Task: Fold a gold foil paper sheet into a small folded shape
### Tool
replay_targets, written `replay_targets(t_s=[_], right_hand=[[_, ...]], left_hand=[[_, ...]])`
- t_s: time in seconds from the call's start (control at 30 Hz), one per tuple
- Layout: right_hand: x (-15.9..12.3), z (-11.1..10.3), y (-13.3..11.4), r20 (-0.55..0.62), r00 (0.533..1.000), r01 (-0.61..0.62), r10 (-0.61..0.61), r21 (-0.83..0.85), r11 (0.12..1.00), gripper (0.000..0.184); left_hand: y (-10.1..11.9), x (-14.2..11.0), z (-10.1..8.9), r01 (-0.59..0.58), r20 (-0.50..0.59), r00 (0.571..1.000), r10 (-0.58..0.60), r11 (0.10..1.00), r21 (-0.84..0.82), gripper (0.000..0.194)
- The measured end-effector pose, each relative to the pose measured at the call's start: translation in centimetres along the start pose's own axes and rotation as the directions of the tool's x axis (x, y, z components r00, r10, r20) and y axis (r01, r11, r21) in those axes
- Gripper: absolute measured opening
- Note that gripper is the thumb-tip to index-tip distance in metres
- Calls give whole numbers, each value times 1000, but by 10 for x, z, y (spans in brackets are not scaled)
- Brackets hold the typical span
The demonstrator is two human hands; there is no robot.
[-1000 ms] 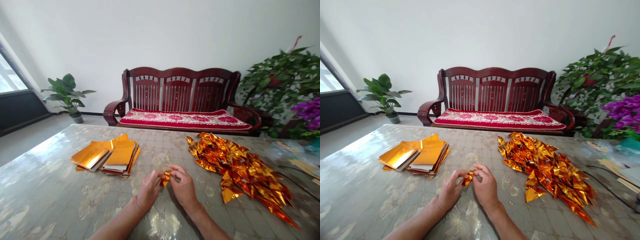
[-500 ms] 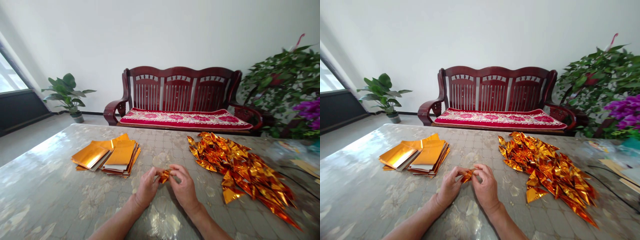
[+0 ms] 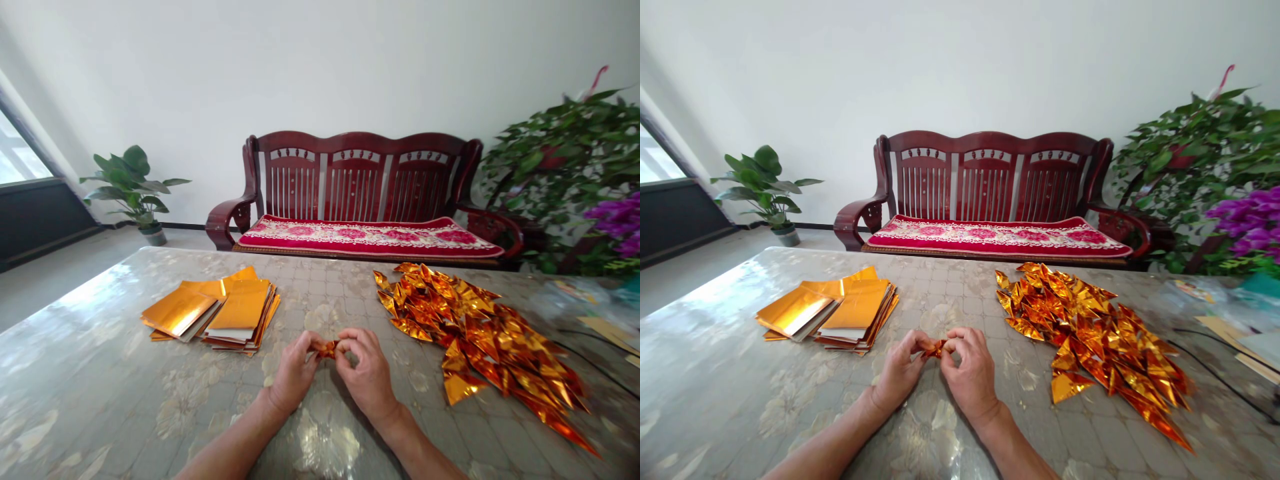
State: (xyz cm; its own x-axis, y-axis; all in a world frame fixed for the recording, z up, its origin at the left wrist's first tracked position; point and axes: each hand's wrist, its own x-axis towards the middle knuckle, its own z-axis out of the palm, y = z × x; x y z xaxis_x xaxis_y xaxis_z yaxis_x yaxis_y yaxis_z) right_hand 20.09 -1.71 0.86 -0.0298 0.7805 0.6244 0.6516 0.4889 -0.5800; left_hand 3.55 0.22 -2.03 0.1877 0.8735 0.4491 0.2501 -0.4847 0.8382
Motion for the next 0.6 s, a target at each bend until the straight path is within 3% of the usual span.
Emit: replay_targets(t_s=[0.1,0.2,0.3,0.4,0.5,0.6], right_hand=[[0,-1,1,-11,1000,-7,7,45,999,11],[4,-7,7,-33,999,-19,24,155,988,11],[11,-18,18,-29,998,-40,49,258,965,17],[16,-28,30,64,996,46,-63,248,968,23],[18,-34,36,198,962,147,-188,204,968,34],[16,-36,37,256,935,204,-244,175,963,41]], left_hand=[[-2,3,2,108,-20,993,-112,981,-160,9],[-3,6,5,190,-35,976,-214,924,-332,16],[-2,10,5,209,-66,964,-256,891,-402,22],[1,14,2,231,-53,959,-280,872,-431,25],[4,17,-1,276,-7,950,-312,851,-448,28],[6,19,0,301,11,942,-335,833,-464,31]])
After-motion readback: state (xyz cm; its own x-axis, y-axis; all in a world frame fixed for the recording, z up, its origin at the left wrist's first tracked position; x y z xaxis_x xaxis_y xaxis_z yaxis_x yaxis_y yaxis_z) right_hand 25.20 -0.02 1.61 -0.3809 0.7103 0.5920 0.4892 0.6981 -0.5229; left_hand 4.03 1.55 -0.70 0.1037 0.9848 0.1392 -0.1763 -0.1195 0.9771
